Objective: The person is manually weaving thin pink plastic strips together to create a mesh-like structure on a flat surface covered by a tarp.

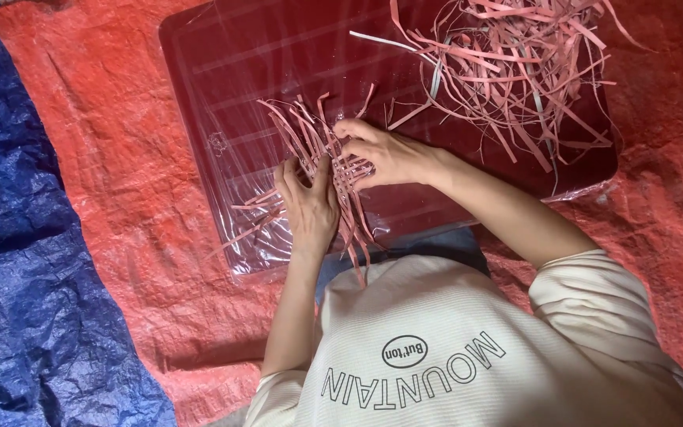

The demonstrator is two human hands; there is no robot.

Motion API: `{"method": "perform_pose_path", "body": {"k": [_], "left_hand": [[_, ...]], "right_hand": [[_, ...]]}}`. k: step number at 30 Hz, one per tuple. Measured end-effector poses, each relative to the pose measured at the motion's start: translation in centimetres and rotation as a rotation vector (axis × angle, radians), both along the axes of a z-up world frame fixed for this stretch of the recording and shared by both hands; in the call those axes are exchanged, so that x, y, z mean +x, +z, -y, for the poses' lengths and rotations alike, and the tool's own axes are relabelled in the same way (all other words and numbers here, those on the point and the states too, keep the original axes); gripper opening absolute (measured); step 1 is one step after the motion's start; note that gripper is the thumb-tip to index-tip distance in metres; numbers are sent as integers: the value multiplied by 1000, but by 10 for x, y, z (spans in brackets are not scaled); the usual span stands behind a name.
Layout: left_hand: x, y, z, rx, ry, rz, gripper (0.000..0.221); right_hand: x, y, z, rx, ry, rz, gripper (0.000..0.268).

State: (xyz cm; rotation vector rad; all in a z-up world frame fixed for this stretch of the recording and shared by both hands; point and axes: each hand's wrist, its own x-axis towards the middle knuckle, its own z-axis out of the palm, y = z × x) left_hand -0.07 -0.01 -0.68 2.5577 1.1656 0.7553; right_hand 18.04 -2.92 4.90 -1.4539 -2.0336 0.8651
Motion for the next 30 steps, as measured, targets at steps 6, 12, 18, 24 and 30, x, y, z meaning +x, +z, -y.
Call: {"method": "perform_pose_path", "body": {"k": [6, 12, 18, 24, 30], "left_hand": [[-1, 1, -2, 53, -11, 16, 26], [0, 4, -1, 63, -14, -8, 24], [2, 0, -1, 96, 3, -40, 27], [2, 0, 1, 48, 37, -60, 30], [3, 0, 1, 16, 46, -38, 34]], "right_hand": [[6, -22, -3, 212, 92, 242, 50], [7, -34, -3, 283, 107, 244, 54], [3, -26, -2, 254, 84, 279, 55], [4, -28, -4, 237, 90, 351, 56], [1, -34, -3, 228, 75, 352, 51]]}}
